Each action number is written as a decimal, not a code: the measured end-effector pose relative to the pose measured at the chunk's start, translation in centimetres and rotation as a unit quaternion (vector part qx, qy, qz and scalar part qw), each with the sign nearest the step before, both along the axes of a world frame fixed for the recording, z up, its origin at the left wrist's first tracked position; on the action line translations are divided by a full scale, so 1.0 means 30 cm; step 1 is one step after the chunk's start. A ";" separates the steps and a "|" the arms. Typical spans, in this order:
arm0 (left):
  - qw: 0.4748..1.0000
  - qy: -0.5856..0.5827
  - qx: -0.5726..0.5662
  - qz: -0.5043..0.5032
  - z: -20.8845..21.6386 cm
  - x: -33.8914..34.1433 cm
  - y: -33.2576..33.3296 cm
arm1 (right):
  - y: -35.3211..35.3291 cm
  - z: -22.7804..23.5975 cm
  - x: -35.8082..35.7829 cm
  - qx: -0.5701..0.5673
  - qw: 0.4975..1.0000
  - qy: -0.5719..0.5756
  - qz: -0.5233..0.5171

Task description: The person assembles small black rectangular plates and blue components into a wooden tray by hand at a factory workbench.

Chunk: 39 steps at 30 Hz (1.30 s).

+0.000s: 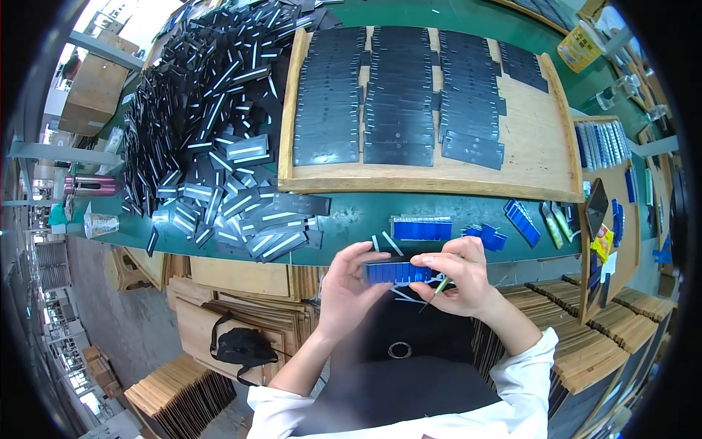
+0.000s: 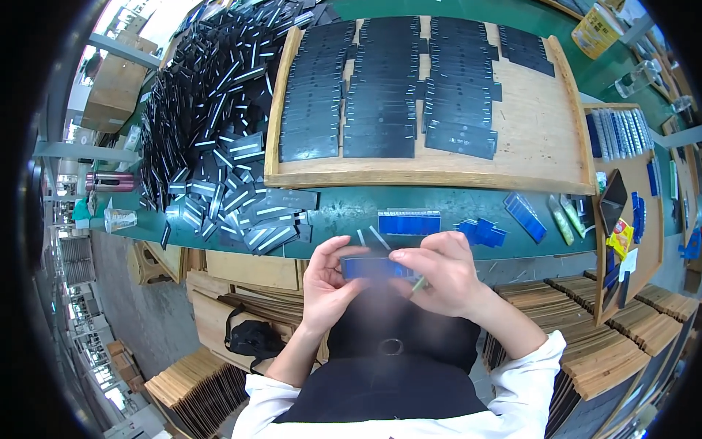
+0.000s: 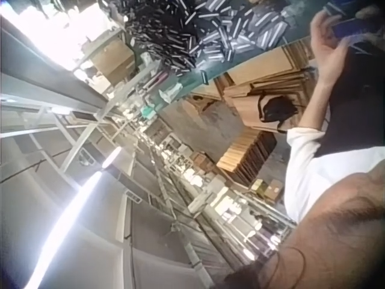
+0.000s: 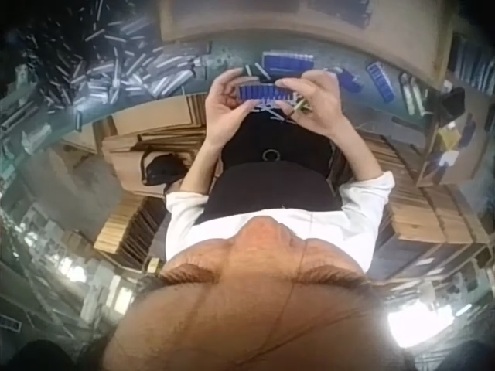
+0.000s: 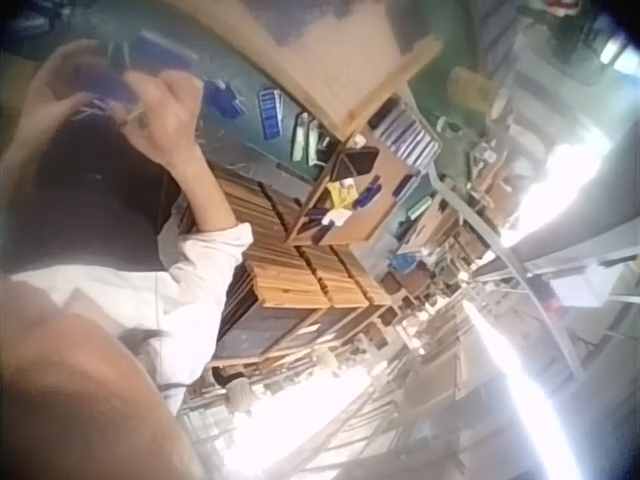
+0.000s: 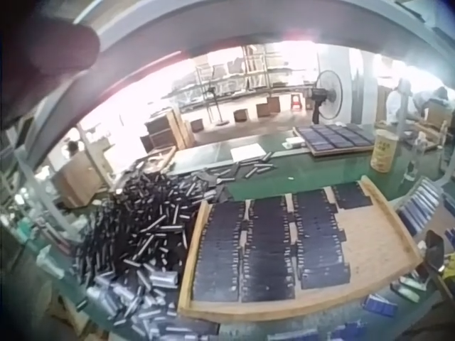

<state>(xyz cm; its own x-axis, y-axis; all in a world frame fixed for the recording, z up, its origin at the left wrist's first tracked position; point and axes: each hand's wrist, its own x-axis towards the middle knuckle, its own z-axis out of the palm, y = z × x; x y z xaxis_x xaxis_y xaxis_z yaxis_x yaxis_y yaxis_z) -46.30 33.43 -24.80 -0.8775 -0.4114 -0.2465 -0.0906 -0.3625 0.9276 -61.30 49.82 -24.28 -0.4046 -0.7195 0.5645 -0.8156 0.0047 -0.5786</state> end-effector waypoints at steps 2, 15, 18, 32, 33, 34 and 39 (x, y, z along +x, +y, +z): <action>1.000 0.002 0.000 0.004 0.000 0.002 0.000 | -0.001 -0.002 0.001 0.003 1.000 0.003 0.001; 0.998 0.004 0.055 0.000 0.008 0.001 -0.003 | -0.003 0.009 -0.002 0.025 0.999 0.008 0.018; 0.997 0.013 0.071 -0.007 -0.007 0.012 -0.017 | -0.017 0.009 -0.003 0.002 1.000 -0.001 0.017; 0.996 0.019 0.092 0.003 -0.004 0.004 -0.016 | -0.021 0.020 -0.011 -0.013 1.000 -0.001 0.027; 0.996 0.019 0.092 0.003 -0.004 0.003 -0.016 | -0.020 0.020 -0.010 -0.013 1.000 -0.001 0.028; 0.996 0.019 0.091 0.003 -0.003 0.004 -0.016 | -0.020 0.021 -0.009 -0.014 0.999 -0.005 0.028; 0.996 0.018 0.092 0.007 0.000 0.004 -0.016 | -0.024 0.025 -0.007 -0.016 1.000 -0.006 0.026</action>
<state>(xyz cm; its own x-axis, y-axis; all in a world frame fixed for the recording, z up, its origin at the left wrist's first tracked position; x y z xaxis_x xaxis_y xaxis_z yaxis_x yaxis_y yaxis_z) -46.19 32.94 -24.79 -0.8812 -0.3750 -0.2878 -0.0529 -0.5269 0.8483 -61.51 49.11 -23.53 -0.3744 -0.7214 0.5825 -0.8069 -0.0560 -0.5880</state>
